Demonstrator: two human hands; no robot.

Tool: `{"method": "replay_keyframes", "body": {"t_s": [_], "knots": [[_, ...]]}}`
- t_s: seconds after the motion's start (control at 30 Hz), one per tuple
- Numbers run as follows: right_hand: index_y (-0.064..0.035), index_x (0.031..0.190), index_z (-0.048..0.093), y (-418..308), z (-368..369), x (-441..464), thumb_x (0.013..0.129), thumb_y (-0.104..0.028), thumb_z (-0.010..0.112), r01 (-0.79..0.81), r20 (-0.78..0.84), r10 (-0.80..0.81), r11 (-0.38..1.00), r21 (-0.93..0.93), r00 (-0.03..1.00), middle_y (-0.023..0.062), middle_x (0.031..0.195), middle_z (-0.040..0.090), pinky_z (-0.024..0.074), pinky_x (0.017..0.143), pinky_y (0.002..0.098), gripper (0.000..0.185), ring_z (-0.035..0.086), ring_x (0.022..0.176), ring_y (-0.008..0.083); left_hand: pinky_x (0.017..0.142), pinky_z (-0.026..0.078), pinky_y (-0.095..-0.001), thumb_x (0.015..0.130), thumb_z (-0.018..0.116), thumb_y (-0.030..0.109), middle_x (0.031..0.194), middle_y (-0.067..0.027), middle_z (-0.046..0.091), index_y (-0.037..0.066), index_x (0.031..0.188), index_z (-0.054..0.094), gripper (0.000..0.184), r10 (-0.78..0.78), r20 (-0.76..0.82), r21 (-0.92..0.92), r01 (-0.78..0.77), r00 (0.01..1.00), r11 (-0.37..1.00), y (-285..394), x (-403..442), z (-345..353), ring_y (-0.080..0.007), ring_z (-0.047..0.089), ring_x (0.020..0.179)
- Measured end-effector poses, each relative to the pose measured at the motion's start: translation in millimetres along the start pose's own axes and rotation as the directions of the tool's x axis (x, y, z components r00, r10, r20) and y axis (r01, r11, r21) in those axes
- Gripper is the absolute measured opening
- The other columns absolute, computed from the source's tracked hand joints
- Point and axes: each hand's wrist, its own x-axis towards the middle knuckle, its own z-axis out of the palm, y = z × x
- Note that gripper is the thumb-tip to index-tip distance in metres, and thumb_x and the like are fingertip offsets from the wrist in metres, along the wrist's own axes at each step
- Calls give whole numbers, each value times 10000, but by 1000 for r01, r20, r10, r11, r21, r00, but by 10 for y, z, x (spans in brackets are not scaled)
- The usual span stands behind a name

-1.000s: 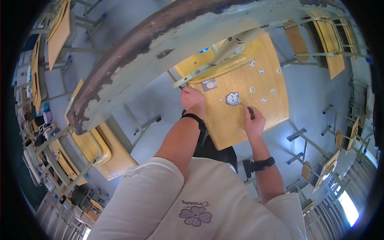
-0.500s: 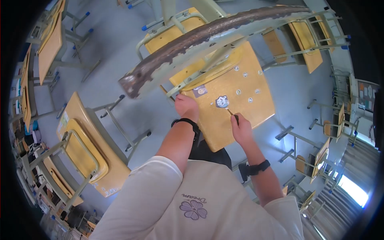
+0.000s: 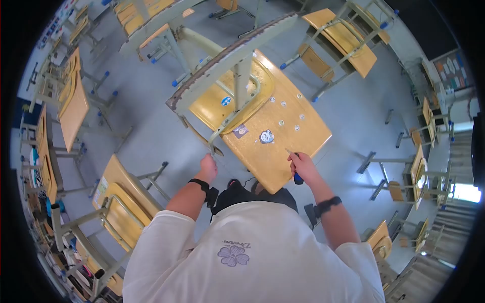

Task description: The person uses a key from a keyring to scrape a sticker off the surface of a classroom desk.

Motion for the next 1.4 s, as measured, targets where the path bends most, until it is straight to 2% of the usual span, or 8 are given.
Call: {"method": "replay_keyframes", "body": {"t_s": [0.2, 0.27, 0.37, 0.43, 0.57, 0.63, 1.1, 1.4], "knots": [[-10, 877, 521, 104, 348, 523, 1012, -296, 469, -79, 5, 79, 984, 158, 997, 70, 549, 487, 428, 421, 336, 320, 500, 420, 191, 521, 433, -414, 945, 442, 377, 698, -118, 567, 25, 884, 604, 392, 184, -156, 18, -184, 970, 983, -114, 232, 656, -258, 553, 581], [-10, 884, 518, 100, 432, 622, 1012, -305, 471, -92, -5, 94, 980, 176, 996, 71, 547, 482, 430, 419, 341, 325, 501, 417, 192, 779, 496, -453, 961, 382, 383, 993, -235, 672, -50, 1035, 631, 505, 309, -429, -20, -351, 849, 936, -218, 203, 984, -389, 636, 904], [-19, 840, 522, 53, 498, 727, 1001, -329, 497, -201, -42, 212, 963, 179, 976, 71, 567, 493, 428, 417, 342, 350, 514, 421, 195, 943, 439, -488, 974, 299, 378, 1184, -283, 628, -79, 1099, 620, 573, 140, -475, -106, -214, 869, 971, -147, -92, 1364, -457, 574, 1099], [-17, 798, 516, 40, 499, 753, 993, -336, 511, -128, -101, 118, 987, -94, 988, 73, 557, 484, 414, 388, 345, 374, 515, 398, 204, 945, 433, -505, 973, 272, 371, 1182, -299, 617, -81, 1086, 619, 581, 164, -523, -31, -211, 836, 977, -152, -79, 1419, -472, 565, 1099], [-18, 763, 510, -1, 413, 774, 984, -335, 525, -176, -91, 165, 975, -133, 982, 69, 542, 475, 410, 374, 347, 387, 511, 378, 205, 952, 423, -521, 972, 239, 341, 1182, -324, 597, -84, 1068, 618, 577, 183, -596, 65, -180, 782, 982, -59, -324, 1518, -492, 553, 1090], [9, 777, 544, 28, 349, 806, 973, -341, 530, -240, -38, 241, 971, 17, 970, 95, 530, 499, 413, 377, 363, 402, 521, 370, 219, 948, 425, -525, 972, 241, 338, 1164, -325, 603, -81, 1057, 623, 573, 184, -612, 74, -176, 769, 982, -48, -306, 1528, -494, 559, 1075], [5, 785, 560, 76, 353, 1013, 955, -342, 588, -290, -34, 292, 956, 34, 956, 77, 591, 504, 419, 391, 343, 388, 505, 396, 192, 882, 458, -543, 970, 258, 317, 1056, -326, 637, -75, 958, 650, 555, 174, -721, 219, -18, 671, 976, 52, -348, 1593, -498, 597, 986], [3, 782, 570, 60, 481, 972, 958, -350, 597, -262, -102, 263, 965, 24, 959, 60, 580, 490, 416, 386, 334, 396, 487, 401, 180, 878, 449, -540, 969, 267, 300, 1082, -325, 627, -71, 981, 635, 523, 251, -704, 268, -79, 664, 960, -65, -183, 1559, -511, 578, 999]]}}
